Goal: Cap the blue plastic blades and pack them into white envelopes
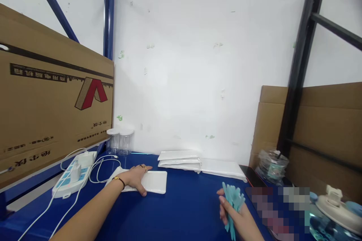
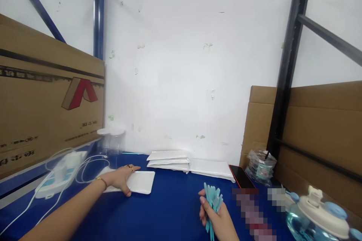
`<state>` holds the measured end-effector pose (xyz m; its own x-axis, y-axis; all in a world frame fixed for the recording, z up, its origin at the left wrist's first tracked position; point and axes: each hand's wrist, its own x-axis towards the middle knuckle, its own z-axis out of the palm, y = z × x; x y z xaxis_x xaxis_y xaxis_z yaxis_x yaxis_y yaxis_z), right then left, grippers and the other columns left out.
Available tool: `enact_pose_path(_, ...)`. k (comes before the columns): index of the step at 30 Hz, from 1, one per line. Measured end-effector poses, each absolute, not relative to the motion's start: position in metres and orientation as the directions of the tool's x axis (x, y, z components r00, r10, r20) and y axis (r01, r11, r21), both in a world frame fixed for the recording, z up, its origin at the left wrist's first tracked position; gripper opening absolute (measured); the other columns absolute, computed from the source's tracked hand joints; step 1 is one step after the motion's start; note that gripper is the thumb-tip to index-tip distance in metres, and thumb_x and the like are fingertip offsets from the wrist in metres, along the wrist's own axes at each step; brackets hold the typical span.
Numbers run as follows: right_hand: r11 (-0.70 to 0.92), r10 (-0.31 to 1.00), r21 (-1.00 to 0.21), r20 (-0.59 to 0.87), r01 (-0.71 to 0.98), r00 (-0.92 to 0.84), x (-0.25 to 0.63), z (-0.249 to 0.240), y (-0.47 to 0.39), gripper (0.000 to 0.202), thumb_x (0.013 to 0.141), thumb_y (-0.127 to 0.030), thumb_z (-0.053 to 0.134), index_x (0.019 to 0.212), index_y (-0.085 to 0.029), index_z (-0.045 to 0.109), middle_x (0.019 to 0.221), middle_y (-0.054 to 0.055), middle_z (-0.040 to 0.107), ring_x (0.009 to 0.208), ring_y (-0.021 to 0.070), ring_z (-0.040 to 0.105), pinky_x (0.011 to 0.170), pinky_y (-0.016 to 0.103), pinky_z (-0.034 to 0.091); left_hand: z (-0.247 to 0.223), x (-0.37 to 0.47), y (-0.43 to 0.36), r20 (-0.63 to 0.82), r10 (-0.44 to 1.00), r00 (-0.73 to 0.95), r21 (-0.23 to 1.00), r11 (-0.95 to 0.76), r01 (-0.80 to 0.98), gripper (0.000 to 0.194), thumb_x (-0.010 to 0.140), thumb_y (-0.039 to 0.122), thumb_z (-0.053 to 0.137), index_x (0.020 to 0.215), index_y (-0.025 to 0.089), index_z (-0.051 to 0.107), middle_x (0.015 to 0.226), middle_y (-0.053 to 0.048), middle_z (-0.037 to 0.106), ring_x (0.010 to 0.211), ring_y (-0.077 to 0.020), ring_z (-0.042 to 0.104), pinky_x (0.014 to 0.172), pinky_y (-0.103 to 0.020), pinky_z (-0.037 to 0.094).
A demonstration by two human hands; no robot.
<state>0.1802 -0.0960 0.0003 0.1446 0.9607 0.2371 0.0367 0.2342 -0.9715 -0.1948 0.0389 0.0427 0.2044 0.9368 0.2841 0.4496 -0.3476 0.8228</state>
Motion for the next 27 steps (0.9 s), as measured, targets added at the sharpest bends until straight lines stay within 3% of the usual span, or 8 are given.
enact_pose_path(5, 0.183, 0.975, -0.983, 0.179, -0.022, 0.136, 0.185, 0.021, -0.098, 0.045, 0.071, -0.057, 0.062, 0.096, -0.021, 0.055, 0.045, -0.012, 0.025, 0.036, 0.0058, 0.023, 0.038, 0.019, 0.019, 0.067, -0.177, 0.03, 0.225, 0.908, 0.353, 0.802, -0.379, 0.463, 0.054, 0.038, 0.02, 0.079, 0.091, 0.021, 0.065, 0.091, -0.003, 0.066, 0.092, -0.028, 0.058, 0.09, -0.035, 0.041)
enact_pose_path(9, 0.344, 0.922, -0.901, 0.378, 0.265, 0.087, 0.174, 0.047, -0.106, 0.038, 0.072, -0.05, 0.065, 0.095, -0.02, 0.059, 0.051, -0.008, 0.035, 0.041, 0.0082, 0.033, 0.04, 0.021, 0.027, 0.097, -0.143, 0.019, 0.165, 0.978, 0.126, 0.979, -0.147, -0.142, 0.036, 0.067, 0.037, 0.067, 0.096, 0.018, 0.058, 0.096, -0.008, 0.065, 0.091, -0.0256, 0.061, 0.084, -0.038, 0.047)
enact_pose_path(12, 0.473, 0.849, -0.712, 0.526, 0.519, -0.052, 0.152, 0.062, -0.113, 0.052, 0.066, -0.046, 0.07, 0.11, -0.023, 0.058, 0.058, -0.004, 0.05, 0.049, 0.0128, 0.047, 0.048, 0.023, 0.038, 0.11, -0.108, 0.004, -0.069, 0.994, 0.086, 0.804, 0.107, -0.585, 0.034, 0.081, 0.046, 0.049, 0.092, 0.014, 0.053, 0.085, -0.011, 0.065, 0.078, -0.0247, 0.065, 0.073, -0.041, 0.052)
enact_pose_path(16, 0.544, 0.733, -0.395, 0.653, 0.74, -0.19, 0.127, 0.069, -0.113, 0.06, 0.067, -0.039, 0.067, 0.123, -0.023, 0.052, 0.063, 0.0, 0.062, 0.055, 0.0174, 0.056, 0.055, 0.026, 0.041, 0.103, -0.07, -0.014, -0.248, 0.948, 0.2, 0.578, 0.31, -0.755, 0.033, 0.085, 0.044, 0.045, 0.092, 0.012, 0.052, 0.079, -0.008, 0.064, 0.067, -0.0192, 0.065, 0.066, -0.035, 0.055)
enact_pose_path(20, 0.549, 0.69, -0.352, 0.703, 0.758, -0.173, 0.126, 0.086, -0.106, 0.019, 0.071, -0.024, 0.056, 0.087, -0.021, 0.065, 0.066, 0.001, 0.064, 0.058, 0.0166, 0.057, 0.057, 0.025, 0.038, 0.081, -0.057, -0.02, -0.308, 0.909, 0.28, 0.488, 0.403, -0.774, 0.036, 0.085, 0.042, 0.049, 0.104, 0.012, 0.048, 0.085, -0.008, 0.062, 0.073, -0.0189, 0.066, 0.071, -0.035, 0.056)
enact_pose_path(22, 0.513, 0.734, -0.458, 0.673, 0.726, -0.093, 0.132, 0.102, -0.102, 0.008, 0.071, -0.025, 0.054, 0.071, -0.02, 0.06, 0.058, -0.001, 0.059, 0.053, 0.014, 0.051, 0.052, 0.023, 0.035, 0.072, -0.062, -0.022, -0.355, 0.906, 0.231, 0.553, 0.402, -0.73, 0.051, 0.082, 0.05, 0.051, 0.117, 0.015, 0.042, 0.1, -0.012, 0.06, 0.091, -0.0239, 0.064, 0.08, -0.041, 0.053)
enact_pose_path(24, 0.444, 0.78, -0.59, 0.625, 0.674, 0.033, 0.141, 0.118, -0.098, 0.017, 0.072, -0.029, 0.054, 0.059, -0.019, 0.051, 0.051, -0.003, 0.048, 0.048, 0.0124, 0.044, 0.048, 0.023, 0.031, 0.068, -0.072, -0.026, -0.344, 0.939, -0.024, 0.734, 0.253, -0.63, 0.065, 0.08, 0.06, 0.048, 0.129, 0.021, 0.029, 0.123, -0.015, 0.05, 0.114, -0.0273, 0.053, 0.092, -0.044, 0.046)
enact_pose_path(27, 0.35, 0.854, -0.749, 0.502, 0.563, 0.137, 0.151, 0.135, -0.095, 0.026, 0.071, -0.033, 0.056, 0.054, -0.021, 0.04, 0.046, -0.006, 0.037, 0.045, 0.0104, 0.035, 0.045, 0.023, 0.027, 0.067, -0.081, -0.041, 0.114, 0.87, -0.479, 0.98, -0.178, -0.091, 0.089, 0.073, 0.062, 0.055, 0.14, 0.027, 0.006, 0.147, -0.011, 0.021, 0.137, -0.028, 0.02, 0.108, -0.044, 0.027)
